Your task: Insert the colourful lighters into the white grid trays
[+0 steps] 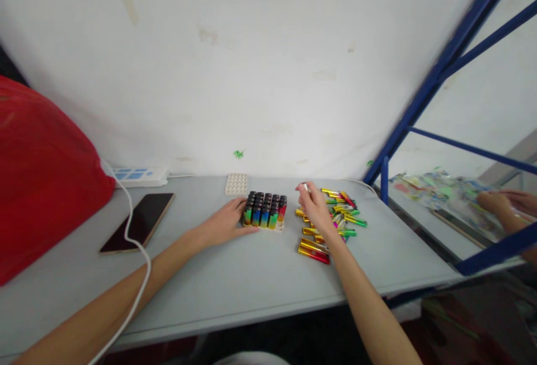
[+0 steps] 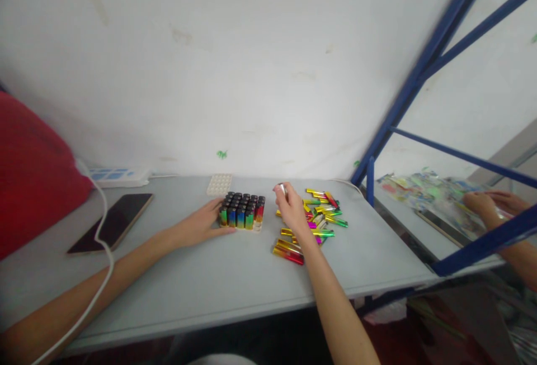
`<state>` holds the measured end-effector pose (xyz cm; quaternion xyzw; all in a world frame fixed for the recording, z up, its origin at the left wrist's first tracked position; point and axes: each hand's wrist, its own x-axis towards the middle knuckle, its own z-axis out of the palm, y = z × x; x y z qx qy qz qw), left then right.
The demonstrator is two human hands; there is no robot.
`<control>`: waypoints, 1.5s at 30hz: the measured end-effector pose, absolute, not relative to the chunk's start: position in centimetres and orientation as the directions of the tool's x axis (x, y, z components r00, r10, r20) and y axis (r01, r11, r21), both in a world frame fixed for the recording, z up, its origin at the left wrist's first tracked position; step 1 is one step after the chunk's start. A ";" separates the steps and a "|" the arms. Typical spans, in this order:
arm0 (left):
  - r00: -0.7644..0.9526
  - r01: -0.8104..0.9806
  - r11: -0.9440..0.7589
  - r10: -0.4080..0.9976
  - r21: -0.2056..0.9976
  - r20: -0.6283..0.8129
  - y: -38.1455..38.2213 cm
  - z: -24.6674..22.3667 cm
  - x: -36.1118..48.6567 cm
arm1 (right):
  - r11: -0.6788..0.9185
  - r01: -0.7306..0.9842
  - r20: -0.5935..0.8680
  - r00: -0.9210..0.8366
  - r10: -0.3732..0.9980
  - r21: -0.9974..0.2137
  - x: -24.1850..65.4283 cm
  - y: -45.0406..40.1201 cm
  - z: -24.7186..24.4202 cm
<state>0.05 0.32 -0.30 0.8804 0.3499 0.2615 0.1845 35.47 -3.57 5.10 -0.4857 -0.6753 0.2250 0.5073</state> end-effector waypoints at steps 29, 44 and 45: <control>0.630 0.522 -0.712 0.693 0.470 0.351 0.5 -0.5 -0.2 | 0.361 0.556 0.459 0.042 0.887 -0.748 32.5 -5.6 5.5; 0.631 0.519 -0.707 0.696 0.481 0.341 0.6 -0.6 -0.3 | 0.439 0.395 0.471 -0.019 0.882 -0.807 32.7 -6.3 5.9; 0.630 0.520 -0.705 0.698 0.483 0.340 0.6 -0.6 -0.3 | 0.443 0.373 0.466 -0.032 0.884 -0.815 32.8 -6.4 6.0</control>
